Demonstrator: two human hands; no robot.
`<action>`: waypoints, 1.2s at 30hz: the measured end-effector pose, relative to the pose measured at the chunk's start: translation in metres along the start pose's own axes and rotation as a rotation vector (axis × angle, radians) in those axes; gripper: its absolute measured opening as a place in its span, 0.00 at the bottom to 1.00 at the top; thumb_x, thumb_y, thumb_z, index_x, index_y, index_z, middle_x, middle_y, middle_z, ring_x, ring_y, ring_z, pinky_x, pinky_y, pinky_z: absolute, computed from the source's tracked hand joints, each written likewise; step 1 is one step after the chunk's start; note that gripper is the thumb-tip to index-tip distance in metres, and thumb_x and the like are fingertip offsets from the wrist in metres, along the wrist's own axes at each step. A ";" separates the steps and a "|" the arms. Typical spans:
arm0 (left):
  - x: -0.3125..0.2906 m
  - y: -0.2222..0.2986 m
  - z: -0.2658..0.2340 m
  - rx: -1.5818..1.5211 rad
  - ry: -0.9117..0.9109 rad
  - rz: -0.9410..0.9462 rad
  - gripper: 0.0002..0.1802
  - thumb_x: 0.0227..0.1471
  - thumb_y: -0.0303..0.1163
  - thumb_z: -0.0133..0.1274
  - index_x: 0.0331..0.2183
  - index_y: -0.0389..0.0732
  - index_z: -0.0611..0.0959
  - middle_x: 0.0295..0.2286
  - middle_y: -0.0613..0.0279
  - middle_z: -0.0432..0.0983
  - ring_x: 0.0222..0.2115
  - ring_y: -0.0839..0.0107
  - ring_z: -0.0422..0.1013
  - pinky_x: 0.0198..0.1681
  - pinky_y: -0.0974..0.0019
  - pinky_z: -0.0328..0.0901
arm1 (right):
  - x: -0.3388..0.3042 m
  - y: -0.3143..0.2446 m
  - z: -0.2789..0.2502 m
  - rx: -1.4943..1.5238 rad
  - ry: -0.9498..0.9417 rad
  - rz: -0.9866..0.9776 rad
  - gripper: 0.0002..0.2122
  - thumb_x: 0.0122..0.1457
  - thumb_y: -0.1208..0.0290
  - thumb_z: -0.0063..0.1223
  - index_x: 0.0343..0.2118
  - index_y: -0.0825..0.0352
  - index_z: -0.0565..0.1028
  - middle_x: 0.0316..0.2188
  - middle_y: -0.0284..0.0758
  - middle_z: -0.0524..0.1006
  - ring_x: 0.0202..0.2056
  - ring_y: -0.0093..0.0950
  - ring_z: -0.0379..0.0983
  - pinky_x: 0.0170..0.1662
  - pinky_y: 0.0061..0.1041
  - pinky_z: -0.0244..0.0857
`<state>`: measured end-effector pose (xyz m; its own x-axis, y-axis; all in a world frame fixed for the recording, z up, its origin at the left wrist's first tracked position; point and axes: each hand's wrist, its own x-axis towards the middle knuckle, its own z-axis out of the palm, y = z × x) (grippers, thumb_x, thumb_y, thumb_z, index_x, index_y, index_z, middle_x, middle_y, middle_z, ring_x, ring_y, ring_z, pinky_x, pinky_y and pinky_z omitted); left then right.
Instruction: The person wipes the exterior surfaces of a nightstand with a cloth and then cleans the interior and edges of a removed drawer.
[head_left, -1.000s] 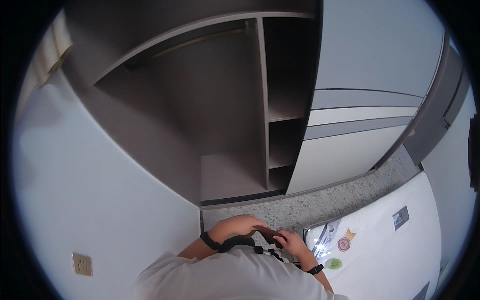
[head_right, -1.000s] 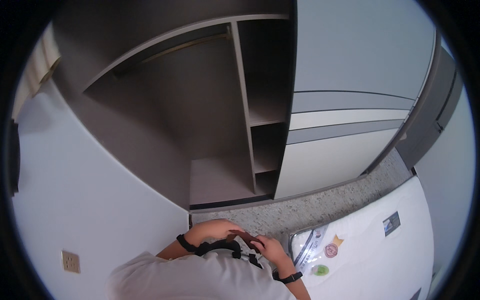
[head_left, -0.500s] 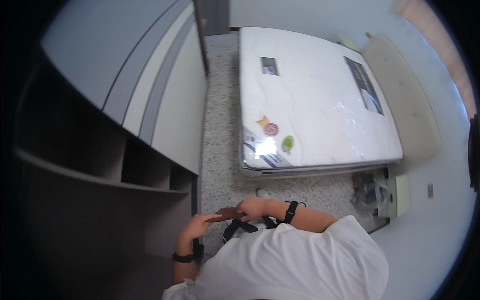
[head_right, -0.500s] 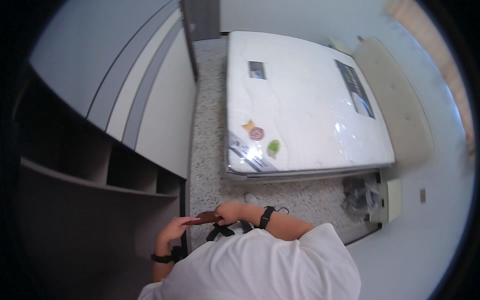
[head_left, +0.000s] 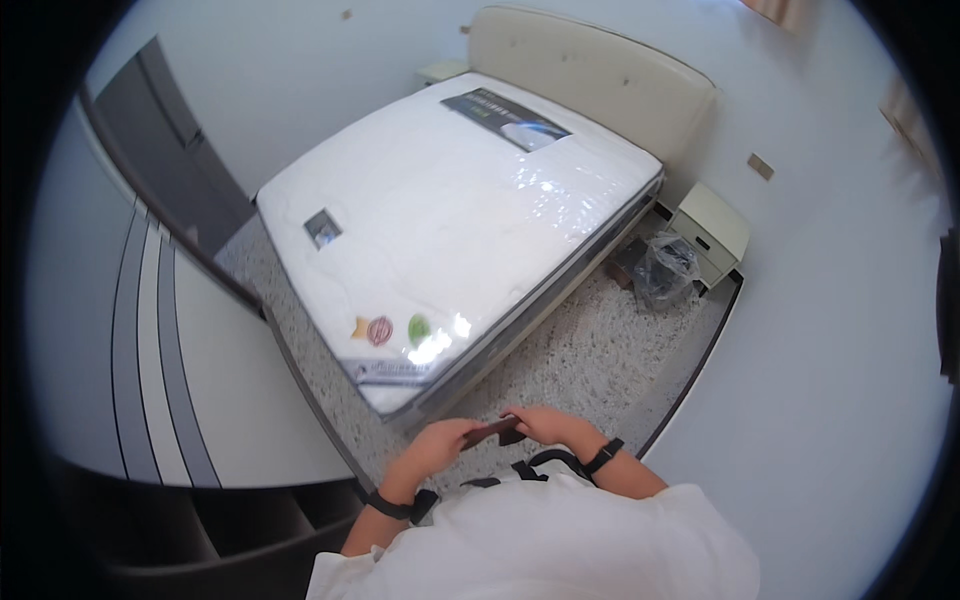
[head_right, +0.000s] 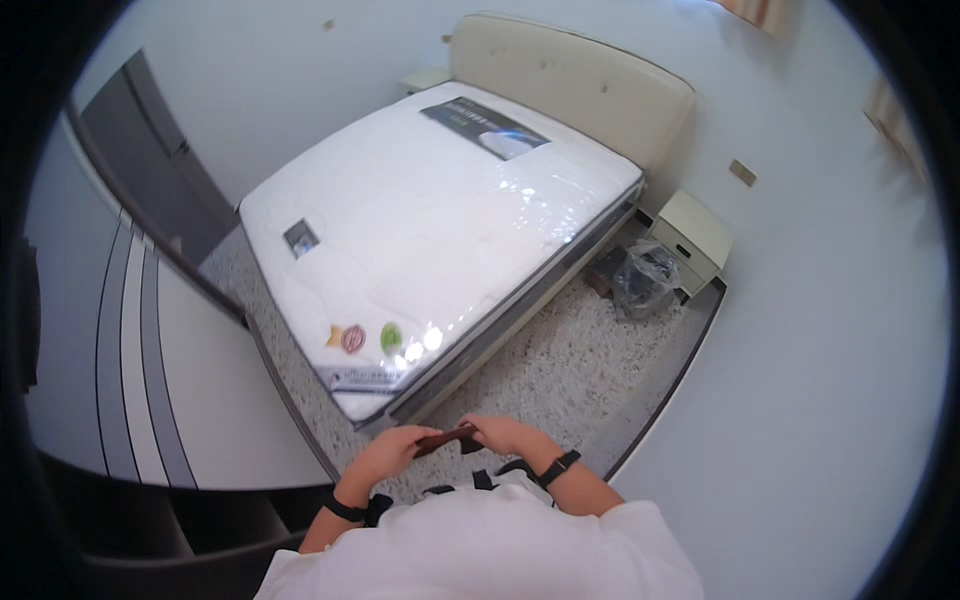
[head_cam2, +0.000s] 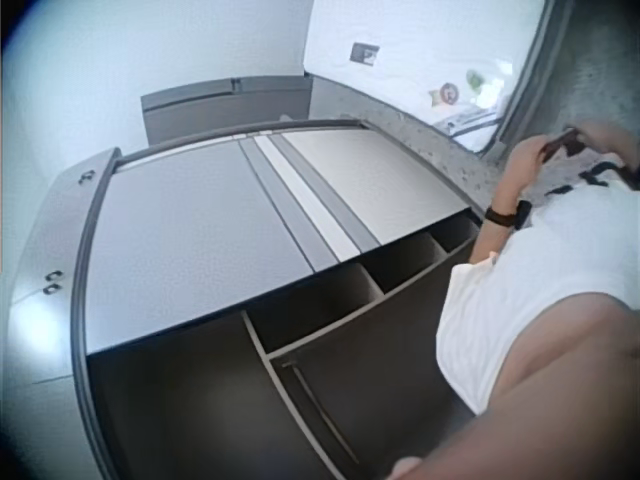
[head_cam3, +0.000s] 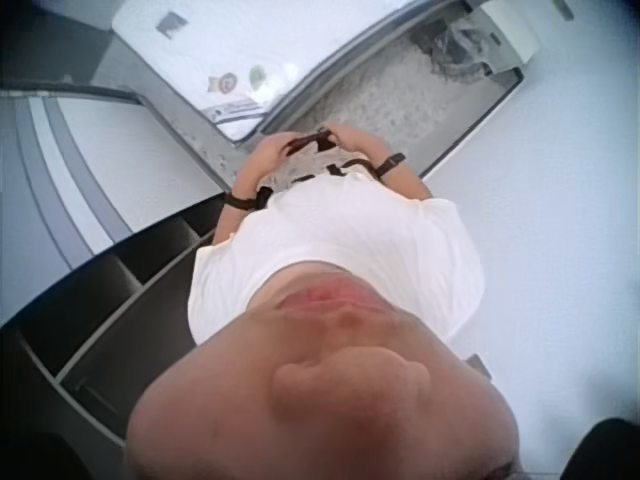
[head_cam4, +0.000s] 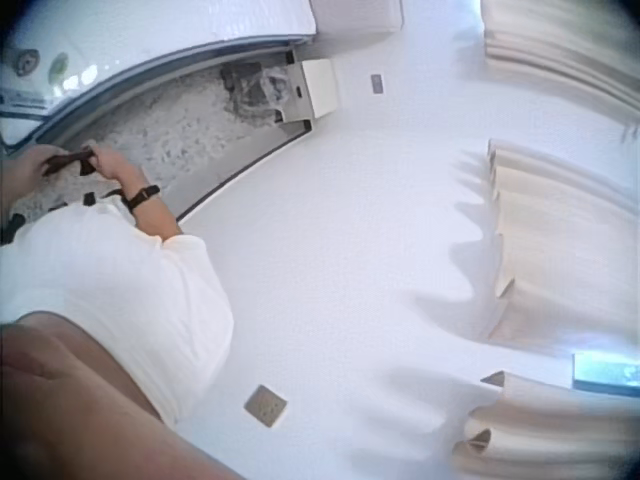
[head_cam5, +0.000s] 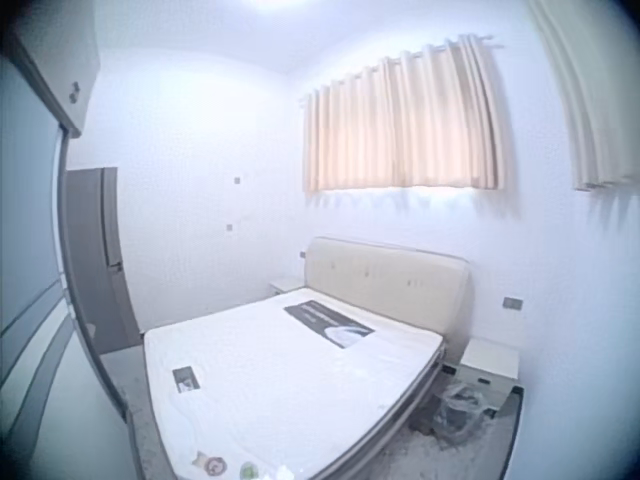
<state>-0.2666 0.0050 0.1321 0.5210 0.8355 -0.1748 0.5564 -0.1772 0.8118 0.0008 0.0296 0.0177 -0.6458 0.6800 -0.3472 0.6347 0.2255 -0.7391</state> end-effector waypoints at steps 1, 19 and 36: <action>0.022 0.004 0.013 0.060 -0.015 0.011 0.19 0.55 0.21 0.47 0.47 0.41 0.82 0.41 0.49 0.80 0.40 0.53 0.77 0.45 0.62 0.69 | -0.010 0.012 -0.017 0.032 0.061 -0.023 0.21 0.62 0.71 0.46 0.58 0.57 0.66 0.42 0.47 0.79 0.44 0.49 0.75 0.47 0.44 0.67; 0.408 0.173 0.196 0.153 -0.483 0.549 0.13 0.47 0.20 0.55 0.38 0.40 0.80 0.36 0.52 0.73 0.40 0.49 0.69 0.46 0.55 0.66 | -0.171 0.240 -0.191 0.262 0.501 0.299 0.16 0.61 0.55 0.52 0.41 0.63 0.78 0.37 0.40 0.80 0.40 0.42 0.76 0.45 0.38 0.69; 0.787 0.078 0.245 0.393 -0.706 0.456 0.10 0.55 0.38 0.51 0.34 0.46 0.83 0.34 0.50 0.78 0.39 0.47 0.74 0.40 0.47 0.69 | -0.321 0.415 -0.143 0.913 0.913 1.309 0.21 0.63 0.59 0.46 0.52 0.69 0.72 0.40 0.44 0.79 0.44 0.39 0.75 0.47 0.38 0.67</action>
<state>0.3456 0.5212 -0.0788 0.9450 0.1540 -0.2887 0.3131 -0.6821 0.6609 0.5322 0.0048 -0.0946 0.6170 0.2792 -0.7358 -0.1208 -0.8903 -0.4391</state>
